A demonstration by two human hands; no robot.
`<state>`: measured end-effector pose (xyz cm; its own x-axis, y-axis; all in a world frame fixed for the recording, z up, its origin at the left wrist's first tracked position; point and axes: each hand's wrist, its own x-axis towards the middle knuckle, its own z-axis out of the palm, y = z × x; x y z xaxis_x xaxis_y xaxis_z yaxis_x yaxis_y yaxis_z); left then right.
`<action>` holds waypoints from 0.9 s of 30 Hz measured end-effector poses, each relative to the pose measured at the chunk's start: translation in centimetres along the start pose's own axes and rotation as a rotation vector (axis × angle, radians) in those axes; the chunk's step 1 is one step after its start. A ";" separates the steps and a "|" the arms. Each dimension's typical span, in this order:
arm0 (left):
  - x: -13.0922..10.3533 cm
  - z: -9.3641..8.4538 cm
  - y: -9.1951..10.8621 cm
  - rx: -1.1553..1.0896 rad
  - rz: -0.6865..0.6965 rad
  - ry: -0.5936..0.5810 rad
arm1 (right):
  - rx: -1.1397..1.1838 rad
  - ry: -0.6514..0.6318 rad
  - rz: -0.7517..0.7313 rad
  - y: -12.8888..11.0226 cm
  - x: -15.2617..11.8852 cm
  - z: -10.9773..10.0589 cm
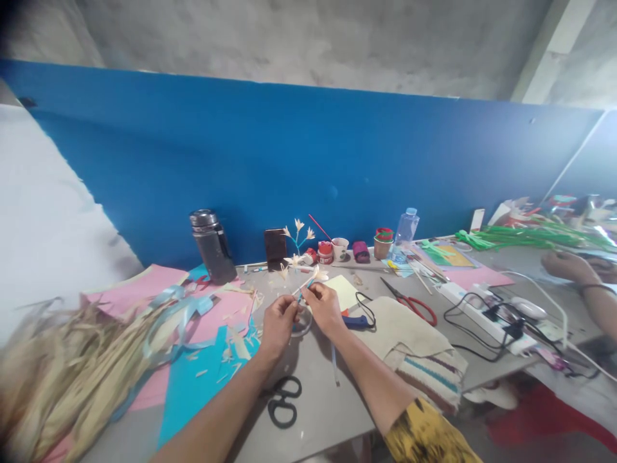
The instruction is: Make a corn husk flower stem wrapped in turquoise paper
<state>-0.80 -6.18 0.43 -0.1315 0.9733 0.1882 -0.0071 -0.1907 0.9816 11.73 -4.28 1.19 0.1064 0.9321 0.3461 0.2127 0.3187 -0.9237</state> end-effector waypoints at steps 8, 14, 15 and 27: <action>-0.7 0.7 -0.4 0.038 0.088 0.071 | 0.042 -0.079 -0.037 0.0 0.0 0.0; -1.0 1.1 -0.1 -0.035 0.040 0.084 | 0.119 -0.046 0.053 0.0 -0.1 0.3; -1.0 1.1 -0.2 -0.044 0.040 0.080 | 0.137 -0.045 0.066 0.0 -0.2 0.4; -0.7 1.0 -0.5 -0.036 0.024 0.081 | 0.133 0.008 0.052 0.7 0.0 0.5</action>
<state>0.27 -6.68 -0.16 -0.2120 0.9551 0.2069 -0.0389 -0.2197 0.9748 11.43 -4.01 0.48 0.1216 0.9469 0.2976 0.0762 0.2900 -0.9540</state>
